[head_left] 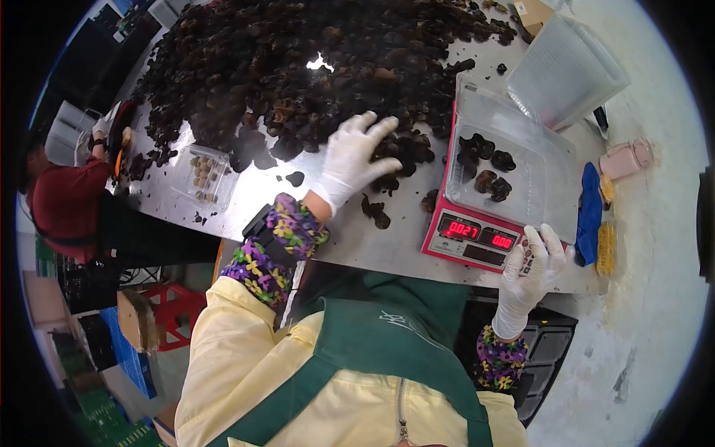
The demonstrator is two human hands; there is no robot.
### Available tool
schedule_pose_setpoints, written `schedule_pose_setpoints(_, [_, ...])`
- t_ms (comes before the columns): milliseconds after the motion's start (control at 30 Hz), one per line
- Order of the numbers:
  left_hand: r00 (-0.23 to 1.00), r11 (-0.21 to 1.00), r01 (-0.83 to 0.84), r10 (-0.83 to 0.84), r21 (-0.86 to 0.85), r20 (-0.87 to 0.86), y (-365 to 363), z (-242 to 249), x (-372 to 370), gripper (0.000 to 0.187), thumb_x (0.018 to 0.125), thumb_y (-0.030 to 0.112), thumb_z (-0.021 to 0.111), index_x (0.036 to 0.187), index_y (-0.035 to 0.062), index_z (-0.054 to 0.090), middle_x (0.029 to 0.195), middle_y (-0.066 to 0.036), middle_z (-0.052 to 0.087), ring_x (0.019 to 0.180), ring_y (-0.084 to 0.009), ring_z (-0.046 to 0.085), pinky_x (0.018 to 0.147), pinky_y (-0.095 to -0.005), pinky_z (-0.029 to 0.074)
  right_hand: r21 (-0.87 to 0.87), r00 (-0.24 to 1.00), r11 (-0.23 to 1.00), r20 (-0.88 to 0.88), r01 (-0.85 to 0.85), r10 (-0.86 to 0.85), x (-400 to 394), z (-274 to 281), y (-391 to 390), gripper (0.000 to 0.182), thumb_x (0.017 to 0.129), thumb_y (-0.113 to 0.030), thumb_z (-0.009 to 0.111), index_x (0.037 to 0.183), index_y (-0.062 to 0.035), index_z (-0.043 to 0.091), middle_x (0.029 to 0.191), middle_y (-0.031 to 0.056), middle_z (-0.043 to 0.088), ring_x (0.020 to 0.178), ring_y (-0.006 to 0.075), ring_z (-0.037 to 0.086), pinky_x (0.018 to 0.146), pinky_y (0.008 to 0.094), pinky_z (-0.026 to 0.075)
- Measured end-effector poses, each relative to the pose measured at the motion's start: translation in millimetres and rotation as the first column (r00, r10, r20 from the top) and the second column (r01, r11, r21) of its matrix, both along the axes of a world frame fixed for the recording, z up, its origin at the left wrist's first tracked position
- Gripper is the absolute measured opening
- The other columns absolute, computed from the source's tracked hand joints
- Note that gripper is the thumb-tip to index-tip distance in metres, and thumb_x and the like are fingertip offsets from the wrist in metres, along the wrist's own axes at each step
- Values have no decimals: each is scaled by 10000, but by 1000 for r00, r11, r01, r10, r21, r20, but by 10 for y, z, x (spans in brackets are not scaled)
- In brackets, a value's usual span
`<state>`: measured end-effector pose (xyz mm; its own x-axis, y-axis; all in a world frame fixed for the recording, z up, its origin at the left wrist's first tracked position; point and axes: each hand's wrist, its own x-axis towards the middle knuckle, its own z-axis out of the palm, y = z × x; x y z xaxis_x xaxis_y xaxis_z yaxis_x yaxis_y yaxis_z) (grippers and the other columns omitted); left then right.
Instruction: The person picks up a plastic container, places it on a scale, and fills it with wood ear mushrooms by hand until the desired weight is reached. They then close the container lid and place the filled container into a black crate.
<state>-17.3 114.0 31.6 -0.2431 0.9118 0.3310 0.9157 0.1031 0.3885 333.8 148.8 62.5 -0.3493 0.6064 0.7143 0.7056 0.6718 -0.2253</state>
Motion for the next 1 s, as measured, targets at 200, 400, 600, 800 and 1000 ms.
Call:
schedule_pose_setpoints(200, [973,988,120,-136,-94,-186,458,-312,295,788,761,535,783,1452,271,510,1490,-170,458,1301,-398,500,1014,-545,456,-24,999,999,9,31,-31,-128,23,-56,335,816,-48,722,1135,-150,730,1289,56,608,1193,263,558,1180,523,256])
schedule_pose_setpoints(400, [979,984,162,-151,80,-134,383,-422,160,119,900,208,664,1010,172,692,929,-73,631,866,-291,659,701,-399,555,-52,999,999,-51,-3,0,-117,-18,-70,327,819,-19,711,1118,-148,737,1267,49,614,1169,257,567,1181,503,266])
schedule_pose_setpoints(600, [822,952,-46,-136,303,553,135,-259,-247,72,907,25,678,970,12,709,1026,-77,742,861,-145,668,796,-277,530,-32,999,999,-26,18,-19,-182,-33,-58,305,827,-15,711,1092,-162,738,1249,24,622,1168,244,574,1179,513,270])
schedule_pose_setpoints(800, [827,919,-100,-137,382,546,138,437,97,142,928,76,701,1059,42,744,948,-32,731,827,-71,630,735,-239,510,-42,999,999,-39,-7,5,-207,17,-55,296,833,-24,712,1089,-170,735,1228,24,636,1178,253,582,1177,531,266])
schedule_pose_setpoints(1000, [911,771,225,-383,595,152,596,706,1188,119,839,154,728,947,138,682,865,-73,613,815,-282,644,673,-396,542,-38,1000,999,-3,6,-6,-190,46,-52,304,826,30,708,1087,-124,729,1232,68,637,1178,276,576,1177,524,266])
